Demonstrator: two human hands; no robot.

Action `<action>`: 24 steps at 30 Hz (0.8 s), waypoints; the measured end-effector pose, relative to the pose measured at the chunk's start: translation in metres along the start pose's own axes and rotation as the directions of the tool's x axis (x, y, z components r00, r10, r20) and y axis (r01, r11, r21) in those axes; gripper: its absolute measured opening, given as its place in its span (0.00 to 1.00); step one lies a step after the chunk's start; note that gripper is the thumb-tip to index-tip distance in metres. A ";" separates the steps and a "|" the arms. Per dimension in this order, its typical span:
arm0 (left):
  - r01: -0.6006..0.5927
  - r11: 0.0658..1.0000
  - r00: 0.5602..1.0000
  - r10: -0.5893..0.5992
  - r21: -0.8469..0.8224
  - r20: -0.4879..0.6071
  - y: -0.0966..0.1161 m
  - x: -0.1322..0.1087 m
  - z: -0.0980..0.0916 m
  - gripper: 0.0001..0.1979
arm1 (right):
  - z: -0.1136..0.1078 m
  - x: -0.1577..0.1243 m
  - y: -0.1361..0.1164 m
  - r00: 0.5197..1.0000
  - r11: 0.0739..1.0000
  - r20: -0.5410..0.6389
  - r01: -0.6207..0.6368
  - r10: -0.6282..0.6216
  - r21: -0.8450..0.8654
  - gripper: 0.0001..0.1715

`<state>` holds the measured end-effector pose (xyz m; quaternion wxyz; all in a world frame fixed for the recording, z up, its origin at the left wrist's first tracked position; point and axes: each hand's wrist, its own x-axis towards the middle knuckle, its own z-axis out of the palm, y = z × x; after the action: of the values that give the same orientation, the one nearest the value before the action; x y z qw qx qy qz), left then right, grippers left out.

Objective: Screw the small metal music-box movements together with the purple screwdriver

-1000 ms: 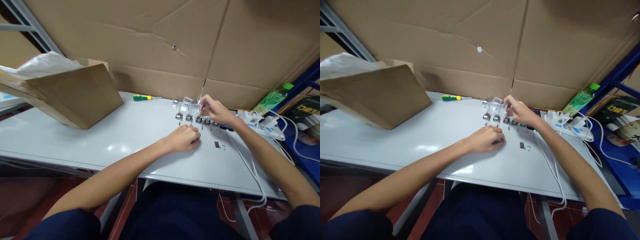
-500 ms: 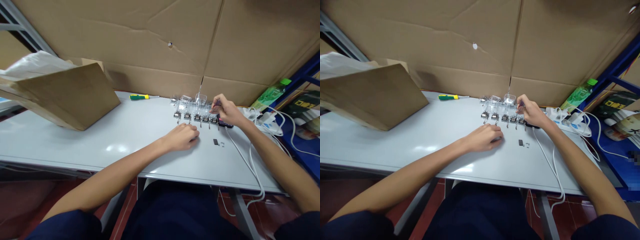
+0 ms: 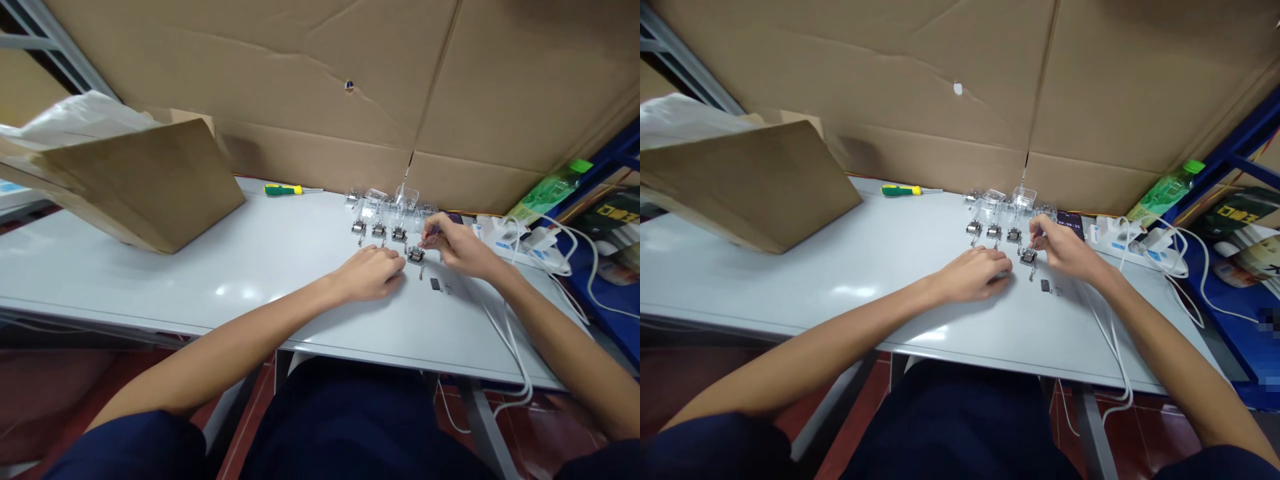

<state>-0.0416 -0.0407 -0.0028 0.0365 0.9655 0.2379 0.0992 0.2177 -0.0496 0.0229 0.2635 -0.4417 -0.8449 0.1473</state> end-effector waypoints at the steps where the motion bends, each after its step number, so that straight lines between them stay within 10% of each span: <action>1: 0.009 1.000 1.000 -0.009 -0.001 -0.005 0.001 0.000 0.000 0.08 | 0.001 -0.003 -0.005 1.000 1.000 0.017 0.006 -0.005 -0.019 0.20; 11: -0.011 0.992 1.000 0.008 -0.125 -0.026 0.007 -0.003 0.000 0.30 | 0.020 -0.026 -0.044 1.000 0.989 -0.020 -0.017 0.020 0.149 0.10; 17: -0.019 0.995 1.000 0.019 -0.093 0.002 0.014 -0.002 0.003 0.12 | 0.014 -0.032 -0.034 0.966 0.973 -0.229 -0.069 0.121 0.221 0.15; 24: -0.112 0.970 0.992 0.121 -0.217 0.032 0.012 -0.002 0.001 0.14 | 0.003 -0.040 -0.026 0.978 0.984 -0.122 -0.160 0.168 0.074 0.14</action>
<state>-0.0377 -0.0522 -0.0027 0.1403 0.9701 0.1679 0.1047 0.2176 -0.0971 0.0208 0.3181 -0.5098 -0.7817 0.1668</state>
